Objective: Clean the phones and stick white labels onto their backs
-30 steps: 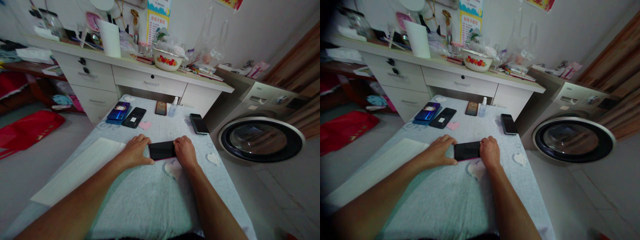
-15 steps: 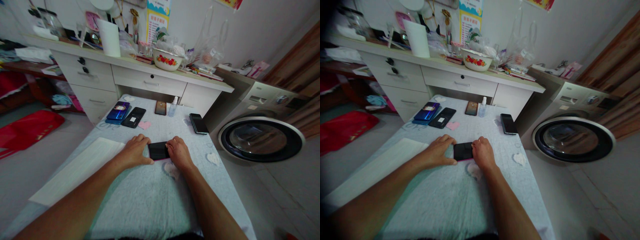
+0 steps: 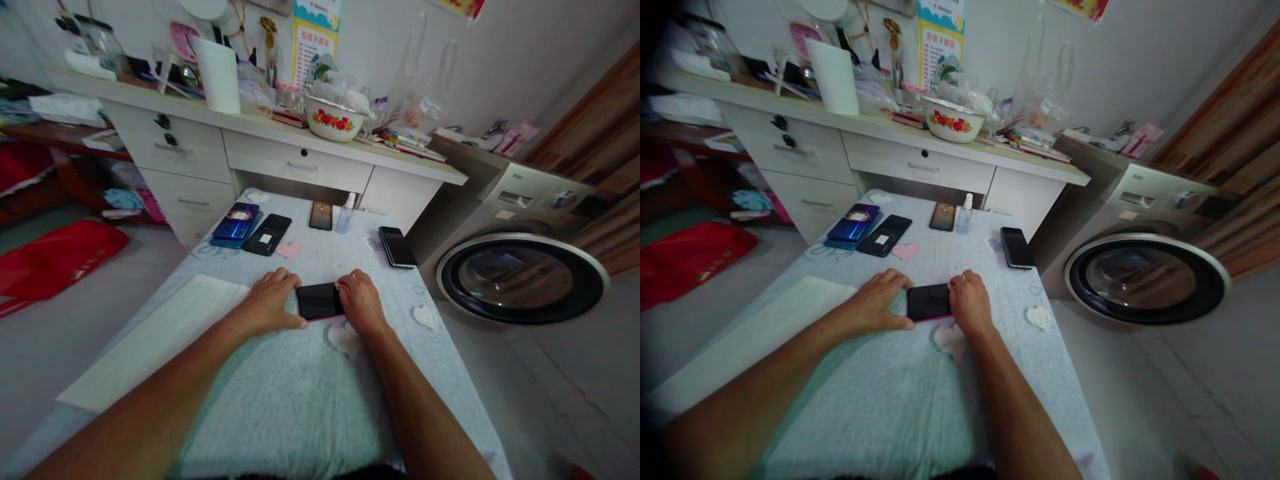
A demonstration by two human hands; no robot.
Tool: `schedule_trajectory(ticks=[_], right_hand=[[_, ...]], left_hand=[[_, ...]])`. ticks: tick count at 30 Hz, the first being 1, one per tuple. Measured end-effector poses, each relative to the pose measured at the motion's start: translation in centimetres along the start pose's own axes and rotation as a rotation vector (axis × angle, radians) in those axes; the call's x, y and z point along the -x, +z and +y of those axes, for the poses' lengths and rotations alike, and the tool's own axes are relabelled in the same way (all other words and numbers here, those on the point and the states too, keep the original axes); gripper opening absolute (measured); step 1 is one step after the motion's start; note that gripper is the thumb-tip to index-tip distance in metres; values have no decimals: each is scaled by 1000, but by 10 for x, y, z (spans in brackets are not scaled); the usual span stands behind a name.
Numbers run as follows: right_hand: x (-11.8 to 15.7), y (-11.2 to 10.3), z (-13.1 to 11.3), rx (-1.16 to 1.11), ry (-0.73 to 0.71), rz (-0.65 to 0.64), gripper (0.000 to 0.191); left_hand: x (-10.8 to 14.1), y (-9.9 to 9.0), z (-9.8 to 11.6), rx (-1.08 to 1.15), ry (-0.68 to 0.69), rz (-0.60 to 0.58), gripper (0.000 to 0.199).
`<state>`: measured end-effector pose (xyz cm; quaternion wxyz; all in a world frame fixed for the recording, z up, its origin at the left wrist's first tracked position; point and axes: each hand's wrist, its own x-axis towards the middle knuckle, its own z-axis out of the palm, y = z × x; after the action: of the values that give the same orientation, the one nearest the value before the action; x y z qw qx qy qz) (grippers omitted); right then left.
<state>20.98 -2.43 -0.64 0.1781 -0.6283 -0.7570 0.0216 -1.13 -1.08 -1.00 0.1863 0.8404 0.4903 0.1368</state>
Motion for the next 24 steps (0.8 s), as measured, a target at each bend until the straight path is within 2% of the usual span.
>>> schedule_trajectory(ticks=[14,24], right_hand=[[-4,-3,17,62,152,62,19],[-4,-3,19,96,178,79,20]], left_hand=[[1,-2,1,-10,7,-15,64],[1,0,-1,-15,8,-16,65]])
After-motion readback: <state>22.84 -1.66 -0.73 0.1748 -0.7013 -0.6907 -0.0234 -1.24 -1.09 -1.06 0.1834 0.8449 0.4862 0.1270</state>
